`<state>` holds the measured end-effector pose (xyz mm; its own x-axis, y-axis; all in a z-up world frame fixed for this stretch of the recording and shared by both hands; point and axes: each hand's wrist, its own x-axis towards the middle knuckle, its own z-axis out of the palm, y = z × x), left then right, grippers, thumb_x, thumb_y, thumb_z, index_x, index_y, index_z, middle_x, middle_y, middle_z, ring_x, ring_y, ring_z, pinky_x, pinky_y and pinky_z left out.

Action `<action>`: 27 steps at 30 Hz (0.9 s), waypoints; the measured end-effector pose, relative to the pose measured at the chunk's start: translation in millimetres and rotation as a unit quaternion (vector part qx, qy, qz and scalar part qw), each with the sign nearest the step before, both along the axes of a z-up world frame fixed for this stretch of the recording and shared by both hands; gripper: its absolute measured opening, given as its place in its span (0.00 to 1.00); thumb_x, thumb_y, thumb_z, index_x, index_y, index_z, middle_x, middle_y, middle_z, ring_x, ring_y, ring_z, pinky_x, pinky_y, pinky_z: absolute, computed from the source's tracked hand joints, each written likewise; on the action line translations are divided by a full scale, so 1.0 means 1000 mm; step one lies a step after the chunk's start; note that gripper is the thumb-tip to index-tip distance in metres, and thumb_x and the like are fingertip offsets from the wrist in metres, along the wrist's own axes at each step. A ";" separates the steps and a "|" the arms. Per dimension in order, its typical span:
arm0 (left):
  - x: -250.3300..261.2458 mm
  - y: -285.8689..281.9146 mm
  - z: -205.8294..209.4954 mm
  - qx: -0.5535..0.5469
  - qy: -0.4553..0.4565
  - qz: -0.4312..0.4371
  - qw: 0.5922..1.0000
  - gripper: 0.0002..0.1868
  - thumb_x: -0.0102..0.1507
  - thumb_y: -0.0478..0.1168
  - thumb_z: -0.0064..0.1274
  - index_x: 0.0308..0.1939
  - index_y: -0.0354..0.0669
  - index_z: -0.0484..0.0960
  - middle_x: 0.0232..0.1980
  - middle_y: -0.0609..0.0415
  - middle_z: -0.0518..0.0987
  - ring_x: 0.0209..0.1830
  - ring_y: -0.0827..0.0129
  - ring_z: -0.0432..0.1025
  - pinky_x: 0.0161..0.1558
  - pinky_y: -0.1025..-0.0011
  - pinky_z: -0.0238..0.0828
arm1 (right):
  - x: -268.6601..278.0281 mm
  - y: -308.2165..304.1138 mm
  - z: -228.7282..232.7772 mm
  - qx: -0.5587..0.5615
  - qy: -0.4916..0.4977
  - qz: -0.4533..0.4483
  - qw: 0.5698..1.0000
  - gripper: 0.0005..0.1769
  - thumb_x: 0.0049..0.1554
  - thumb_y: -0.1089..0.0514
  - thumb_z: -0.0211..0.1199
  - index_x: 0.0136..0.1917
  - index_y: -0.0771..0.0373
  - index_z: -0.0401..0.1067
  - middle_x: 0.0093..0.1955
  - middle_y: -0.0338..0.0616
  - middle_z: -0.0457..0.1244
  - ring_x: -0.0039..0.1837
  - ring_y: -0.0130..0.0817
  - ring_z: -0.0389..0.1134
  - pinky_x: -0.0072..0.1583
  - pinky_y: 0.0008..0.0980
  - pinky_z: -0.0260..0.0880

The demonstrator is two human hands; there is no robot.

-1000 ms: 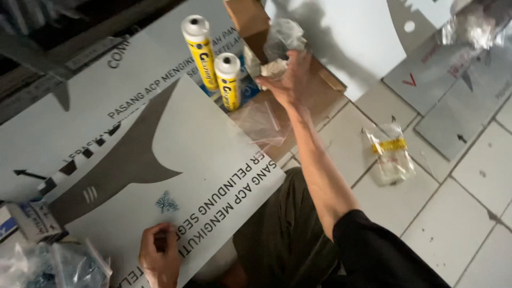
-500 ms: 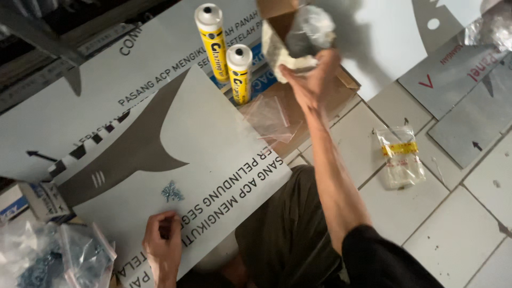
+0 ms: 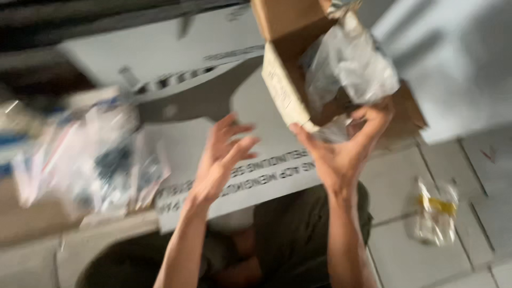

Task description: The person sorts small metal screws by hand from a pile on a board into a plastic cup and transfers them into small plastic bags.

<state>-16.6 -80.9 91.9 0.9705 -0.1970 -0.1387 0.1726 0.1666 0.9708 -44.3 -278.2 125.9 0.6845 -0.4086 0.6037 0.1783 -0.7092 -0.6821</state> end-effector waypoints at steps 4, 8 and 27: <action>0.009 0.017 0.027 -0.110 0.102 -0.012 0.989 0.50 0.52 0.56 0.53 0.71 0.43 0.47 0.65 0.44 0.68 0.55 0.58 0.73 0.44 0.59 0.79 | -0.005 0.074 -0.016 0.006 -0.014 0.113 0.993 0.40 0.41 0.47 0.79 0.48 0.62 0.49 0.53 0.46 0.48 0.54 0.39 0.53 0.51 0.36 0.56; 0.008 0.039 0.008 -0.139 0.111 0.110 0.978 0.58 0.49 0.51 0.66 0.71 0.25 0.49 0.59 0.25 0.62 0.57 0.33 0.64 0.34 0.36 0.72 | -0.008 0.105 -0.037 0.040 0.092 0.203 0.974 0.44 0.42 0.43 0.81 0.56 0.64 0.55 0.59 0.53 0.51 0.62 0.54 0.60 0.58 0.68 0.65; 0.012 0.094 -0.038 0.180 0.057 0.024 0.982 0.56 0.48 0.49 0.63 0.73 0.32 0.50 0.62 0.21 0.66 0.62 0.32 0.66 0.66 0.37 0.56 | 0.075 0.061 -0.067 -0.090 0.180 0.295 0.934 0.16 0.50 0.70 0.65 0.53 0.63 0.76 0.45 0.51 0.62 0.44 0.43 0.67 0.40 0.36 0.67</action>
